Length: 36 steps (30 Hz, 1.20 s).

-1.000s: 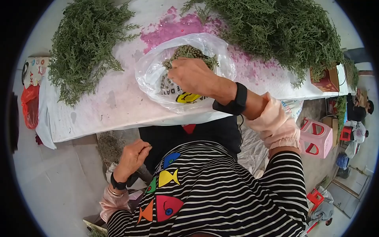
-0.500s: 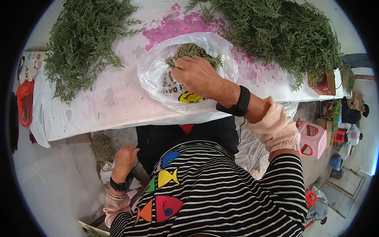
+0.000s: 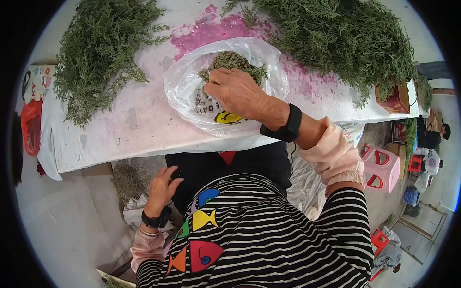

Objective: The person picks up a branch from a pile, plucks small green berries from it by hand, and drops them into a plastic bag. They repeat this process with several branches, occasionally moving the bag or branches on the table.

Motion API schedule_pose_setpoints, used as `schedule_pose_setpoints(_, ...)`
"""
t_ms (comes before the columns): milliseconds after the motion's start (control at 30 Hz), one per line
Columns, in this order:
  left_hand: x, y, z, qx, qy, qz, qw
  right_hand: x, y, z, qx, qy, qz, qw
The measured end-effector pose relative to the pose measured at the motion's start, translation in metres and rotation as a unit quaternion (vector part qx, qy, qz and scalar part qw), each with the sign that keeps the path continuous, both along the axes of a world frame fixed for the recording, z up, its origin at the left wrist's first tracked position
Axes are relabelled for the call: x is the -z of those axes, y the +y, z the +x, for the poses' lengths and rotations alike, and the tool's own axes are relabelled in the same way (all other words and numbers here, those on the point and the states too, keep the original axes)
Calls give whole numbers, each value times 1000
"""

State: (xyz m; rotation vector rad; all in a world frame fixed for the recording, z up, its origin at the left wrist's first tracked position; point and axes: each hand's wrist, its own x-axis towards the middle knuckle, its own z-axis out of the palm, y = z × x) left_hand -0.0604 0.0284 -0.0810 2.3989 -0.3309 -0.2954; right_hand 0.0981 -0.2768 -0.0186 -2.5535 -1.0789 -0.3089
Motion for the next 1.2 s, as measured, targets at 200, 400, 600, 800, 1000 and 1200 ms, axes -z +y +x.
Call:
schedule_pose_setpoints(200, 38, -8, 7, 13, -10, 12, 1000, -7, -1, 1, -11, -24, -37, 999)
schedule_pose_setpoints(400, 51, 15, 1, 7, 9, -23, 1000, -7, -6, 7, -40, 8, 1, 999)
schedule_pose_setpoints(600, 18, 43, -6, -117, -85, 87, 986, -28, -17, 7, 10, 331, 389, 860)
schedule_pose_setpoints(800, -30, 14, 19, -100, -115, -50, 987, -50, -26, -1, 27, 594, 561, 576)
schedule_pose_setpoints(1000, -81, -47, 51, -43, -142, -134, 980, -48, -29, -7, 21, 588, 608, 534)
schedule_pose_setpoints(1200, -98, -85, 76, 29, -97, -228, 968, -51, -33, -17, 55, 582, 648, 489)
